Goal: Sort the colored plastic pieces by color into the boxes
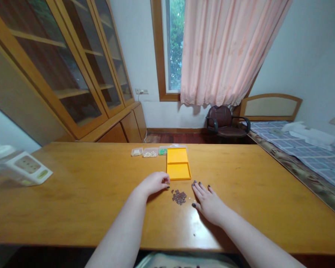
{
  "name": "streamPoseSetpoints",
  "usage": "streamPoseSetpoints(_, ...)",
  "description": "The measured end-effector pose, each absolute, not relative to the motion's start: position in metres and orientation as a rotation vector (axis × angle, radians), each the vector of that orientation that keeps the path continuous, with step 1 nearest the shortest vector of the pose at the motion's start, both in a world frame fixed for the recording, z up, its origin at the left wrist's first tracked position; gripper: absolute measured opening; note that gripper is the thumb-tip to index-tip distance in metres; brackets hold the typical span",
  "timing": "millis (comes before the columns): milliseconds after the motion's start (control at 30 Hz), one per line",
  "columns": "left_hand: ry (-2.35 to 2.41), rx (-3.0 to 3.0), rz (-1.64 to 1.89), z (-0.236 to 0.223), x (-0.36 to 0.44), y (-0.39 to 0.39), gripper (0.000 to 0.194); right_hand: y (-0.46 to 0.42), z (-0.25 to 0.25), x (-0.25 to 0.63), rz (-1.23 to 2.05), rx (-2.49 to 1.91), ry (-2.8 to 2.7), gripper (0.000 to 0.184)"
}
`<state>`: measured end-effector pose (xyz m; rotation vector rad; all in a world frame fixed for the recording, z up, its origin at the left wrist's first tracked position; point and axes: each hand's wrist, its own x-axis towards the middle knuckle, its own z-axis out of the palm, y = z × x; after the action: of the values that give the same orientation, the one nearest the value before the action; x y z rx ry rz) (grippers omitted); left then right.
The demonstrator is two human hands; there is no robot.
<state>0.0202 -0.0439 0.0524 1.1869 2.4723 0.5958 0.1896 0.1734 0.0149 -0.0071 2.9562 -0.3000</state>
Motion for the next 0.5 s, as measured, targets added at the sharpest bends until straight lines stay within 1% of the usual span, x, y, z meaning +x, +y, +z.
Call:
streamPoseSetpoints(133, 2.407, 1.202, 0.521, 0.044, 0.028, -0.037, 0.018, 0.153, 0.037, 0.171, -0.25, -0.206, 2.956, 0.049)
streamPoseSetpoints(200, 2.392, 1.187, 0.513, 0.042, 0.03, -0.036, 0.019, 0.15, 0.049, 0.157, -0.222, -0.255, 2.983, 0.035)
streamPoseSetpoints(300, 2.371, 1.171, 0.529, 0.041, 0.032, -0.036, 0.02, 0.153, 0.056, 0.143, -0.18, -0.337, 3.037, 0.023)
streamPoseSetpoints(367, 2.355, 1.173, 0.535, 0.042, 0.032, -0.035, 0.02, 0.159, 0.053, 0.14, -0.196, -0.359, 3.095, 0.024)
streamPoseSetpoints(433, 2.352, 1.169, 0.526, 0.043, 0.033, -0.035, 0.018, 0.168, 0.049, 0.14, -0.25, -0.304, 3.137, 0.029)
streamPoseSetpoints(500, 2.363, 1.154, 0.506, 0.043, 0.034, -0.033, 0.015, 0.177, 0.045, 0.141, -0.33, -0.236, 3.131, 0.03)
